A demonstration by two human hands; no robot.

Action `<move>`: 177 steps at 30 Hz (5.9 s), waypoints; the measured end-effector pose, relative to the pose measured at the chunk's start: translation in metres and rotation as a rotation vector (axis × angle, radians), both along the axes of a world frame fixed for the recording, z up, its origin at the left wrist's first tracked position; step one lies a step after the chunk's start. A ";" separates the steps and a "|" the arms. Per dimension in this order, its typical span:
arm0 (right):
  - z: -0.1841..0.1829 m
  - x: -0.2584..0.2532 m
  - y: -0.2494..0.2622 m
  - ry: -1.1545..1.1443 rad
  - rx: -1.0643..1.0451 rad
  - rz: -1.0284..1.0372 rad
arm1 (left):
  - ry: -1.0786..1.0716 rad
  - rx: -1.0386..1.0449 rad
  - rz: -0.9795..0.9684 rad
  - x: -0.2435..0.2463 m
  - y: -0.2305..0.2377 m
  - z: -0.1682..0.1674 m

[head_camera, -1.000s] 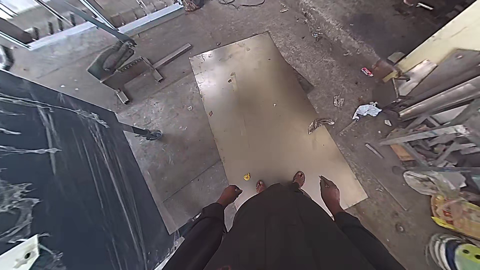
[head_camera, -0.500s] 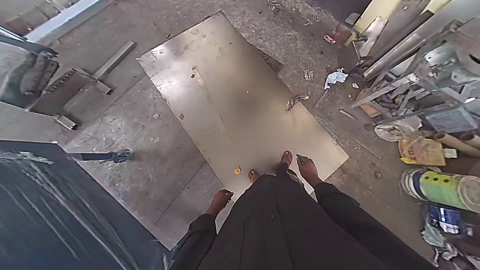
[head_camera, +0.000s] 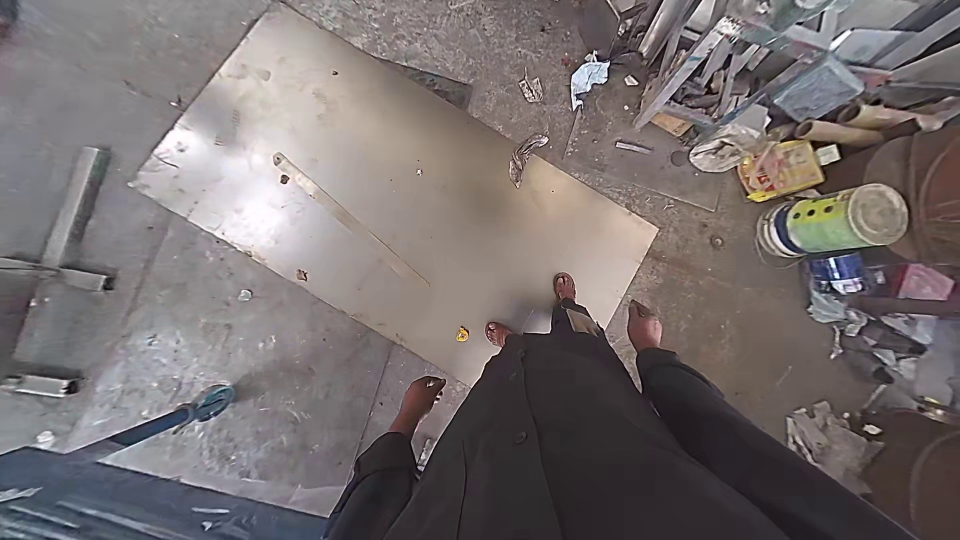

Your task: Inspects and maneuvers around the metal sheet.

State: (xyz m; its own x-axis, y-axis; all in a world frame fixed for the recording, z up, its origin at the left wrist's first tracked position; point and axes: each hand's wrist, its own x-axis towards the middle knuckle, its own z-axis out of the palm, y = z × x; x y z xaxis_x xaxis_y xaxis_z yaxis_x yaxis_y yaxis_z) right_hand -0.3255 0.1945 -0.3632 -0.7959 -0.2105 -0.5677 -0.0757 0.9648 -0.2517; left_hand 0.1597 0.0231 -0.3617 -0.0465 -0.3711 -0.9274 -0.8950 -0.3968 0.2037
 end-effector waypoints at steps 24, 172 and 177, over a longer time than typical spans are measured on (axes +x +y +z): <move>-0.024 -0.298 -0.016 -0.185 -0.055 0.254 | 0.033 -0.056 0.341 -0.272 0.201 0.030; -0.031 -0.368 -0.128 -0.097 0.076 1.708 | -0.030 0.029 0.953 -0.503 0.352 0.034; -0.037 -0.321 -0.105 -0.238 0.031 1.880 | -0.031 0.005 0.942 -0.506 0.351 0.038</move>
State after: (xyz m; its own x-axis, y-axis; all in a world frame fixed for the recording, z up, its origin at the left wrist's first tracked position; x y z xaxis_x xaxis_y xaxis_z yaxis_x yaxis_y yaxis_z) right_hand -0.6462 0.0897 -0.3998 0.5075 -0.5811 -0.6362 -0.8610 -0.3132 -0.4008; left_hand -0.3463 0.3741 -0.3240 0.2952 -0.2390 -0.9250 -0.2097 -0.9608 0.1813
